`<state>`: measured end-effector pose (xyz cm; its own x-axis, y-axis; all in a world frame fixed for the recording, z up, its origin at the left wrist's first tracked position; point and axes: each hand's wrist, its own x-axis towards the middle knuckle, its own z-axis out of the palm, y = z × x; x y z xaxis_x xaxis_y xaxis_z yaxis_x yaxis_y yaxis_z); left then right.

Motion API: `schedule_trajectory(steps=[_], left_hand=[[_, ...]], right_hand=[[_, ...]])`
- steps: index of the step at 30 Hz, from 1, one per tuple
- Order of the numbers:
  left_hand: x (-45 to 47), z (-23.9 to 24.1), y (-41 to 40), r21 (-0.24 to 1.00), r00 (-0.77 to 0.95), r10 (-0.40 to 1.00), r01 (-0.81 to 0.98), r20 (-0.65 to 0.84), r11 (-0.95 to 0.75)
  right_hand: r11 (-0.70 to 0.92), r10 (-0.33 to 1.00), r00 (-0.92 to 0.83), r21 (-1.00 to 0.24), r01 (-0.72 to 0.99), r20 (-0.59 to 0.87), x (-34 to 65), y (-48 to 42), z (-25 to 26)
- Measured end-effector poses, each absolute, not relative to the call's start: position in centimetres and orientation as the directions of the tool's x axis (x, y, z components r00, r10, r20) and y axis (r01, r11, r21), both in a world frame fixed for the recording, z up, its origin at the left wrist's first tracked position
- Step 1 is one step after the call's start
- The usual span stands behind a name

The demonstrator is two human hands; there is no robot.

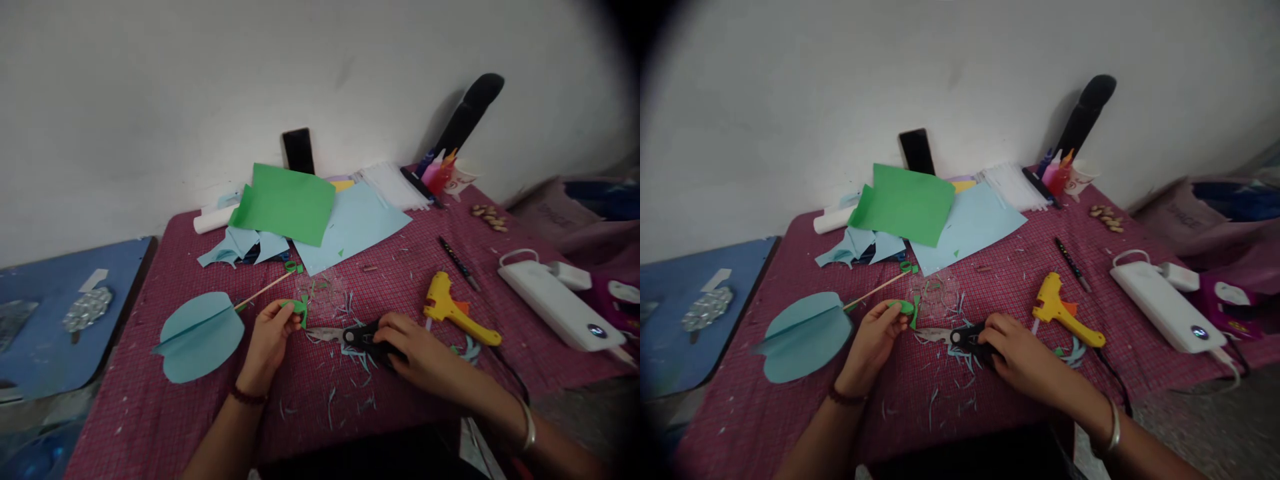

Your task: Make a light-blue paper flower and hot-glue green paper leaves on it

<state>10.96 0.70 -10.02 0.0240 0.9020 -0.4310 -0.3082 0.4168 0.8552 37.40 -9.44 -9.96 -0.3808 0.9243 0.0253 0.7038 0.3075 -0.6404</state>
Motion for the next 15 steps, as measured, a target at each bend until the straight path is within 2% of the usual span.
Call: schedule_trajectory(steps=[10, 15], left_hand=[[9.3, -8.3, 1.0, 0.875, -0.104, 0.940, -0.412, -0.324, 0.256], [9.3, -8.3, 1.1, 0.865, -0.078, 0.938, -0.417, -0.338, 0.277]], right_hand=[[0.271, 0.956, -0.283, -0.584, 0.765, 0.072, 38.1, -8.6, -10.4], [0.271, 0.948, -0.317, -0.616, 0.740, 0.036, 38.7, -9.7, -8.5]])
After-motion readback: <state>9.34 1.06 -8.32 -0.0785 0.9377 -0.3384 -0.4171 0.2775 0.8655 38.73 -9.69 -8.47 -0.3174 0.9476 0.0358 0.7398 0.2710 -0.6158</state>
